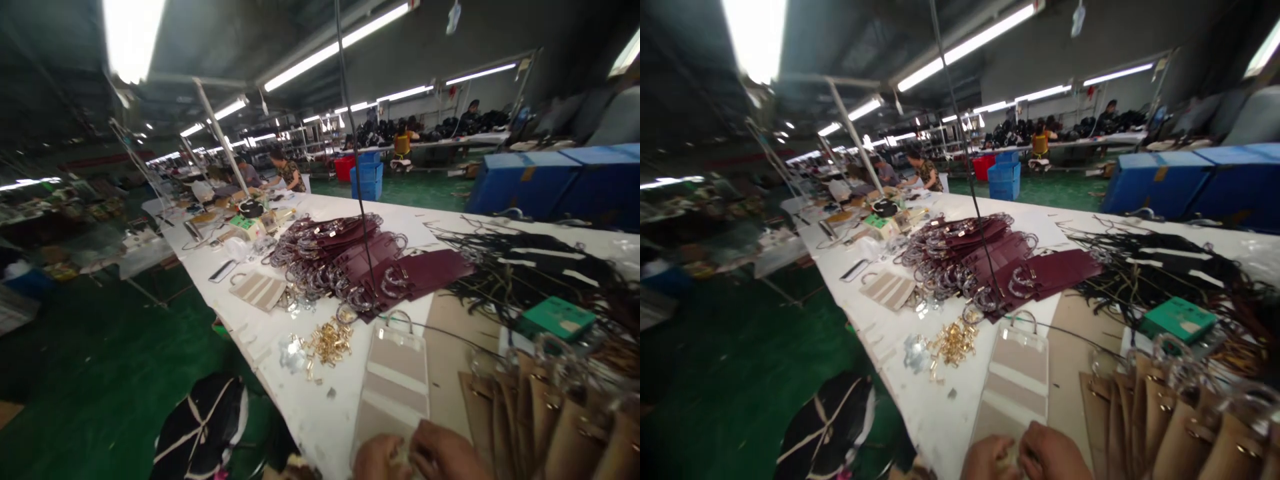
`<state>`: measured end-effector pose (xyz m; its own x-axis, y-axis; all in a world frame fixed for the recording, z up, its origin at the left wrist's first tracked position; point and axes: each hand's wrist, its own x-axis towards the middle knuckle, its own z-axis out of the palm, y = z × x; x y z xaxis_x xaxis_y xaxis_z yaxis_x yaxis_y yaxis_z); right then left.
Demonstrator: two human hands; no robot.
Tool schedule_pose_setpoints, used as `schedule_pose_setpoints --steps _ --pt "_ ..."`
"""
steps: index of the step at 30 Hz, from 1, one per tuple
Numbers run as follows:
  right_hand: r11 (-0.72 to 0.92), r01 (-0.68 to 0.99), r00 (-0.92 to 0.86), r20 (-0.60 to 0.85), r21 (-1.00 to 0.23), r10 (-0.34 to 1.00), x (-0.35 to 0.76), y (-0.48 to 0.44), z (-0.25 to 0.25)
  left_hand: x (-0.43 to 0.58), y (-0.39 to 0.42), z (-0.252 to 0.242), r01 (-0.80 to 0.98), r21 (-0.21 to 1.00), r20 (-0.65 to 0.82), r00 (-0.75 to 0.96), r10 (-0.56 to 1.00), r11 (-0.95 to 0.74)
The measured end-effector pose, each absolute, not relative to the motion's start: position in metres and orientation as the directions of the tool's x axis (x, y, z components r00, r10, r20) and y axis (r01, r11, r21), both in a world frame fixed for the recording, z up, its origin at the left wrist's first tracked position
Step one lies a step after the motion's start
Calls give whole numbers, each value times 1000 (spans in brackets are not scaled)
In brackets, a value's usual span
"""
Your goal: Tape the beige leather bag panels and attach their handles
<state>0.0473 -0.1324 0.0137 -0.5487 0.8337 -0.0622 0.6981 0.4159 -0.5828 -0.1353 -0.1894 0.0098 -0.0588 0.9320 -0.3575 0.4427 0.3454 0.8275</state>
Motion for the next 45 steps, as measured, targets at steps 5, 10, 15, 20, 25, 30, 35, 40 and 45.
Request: schedule_pose_setpoints --steps 5,10,15,20,25,30,35,40,45 --pt "467 694 -628 -144 -548 765 40 -104 17 -139 -173 3 601 775 -250 10 968 194" --pt "493 689 -668 -202 -531 716 22 -70 10 -150 -148 -11 597 788 -200 19 980 149" --pt "331 778 -486 -177 -533 856 7 -3 -17 -157 -134 -14 558 822 -146 15 989 113" --pt "49 650 -348 -240 -759 906 -13 91 -41 -184 -143 -17 299 880 -317 -209 925 369" --pt "59 721 -301 -236 -690 924 -31 136 -66 -252 -180 -33 123 783 -481 -502 719 610" --pt "25 809 -203 -238 -587 950 -38 138 -77 -308 -221 -57 134 713 -482 -619 620 688" --pt "-2 882 -132 -251 -472 959 -44 136 -74 -322 -224 -82 216 685 -469 -601 647 696" --pt "-83 870 -33 -225 -487 974 -43 144 -77 -323 -217 -93 283 673 -462 -560 687 683" --pt "-37 745 -93 -159 -666 983 -38 142 -72 -323 -210 -90 327 633 -472 -555 685 702"
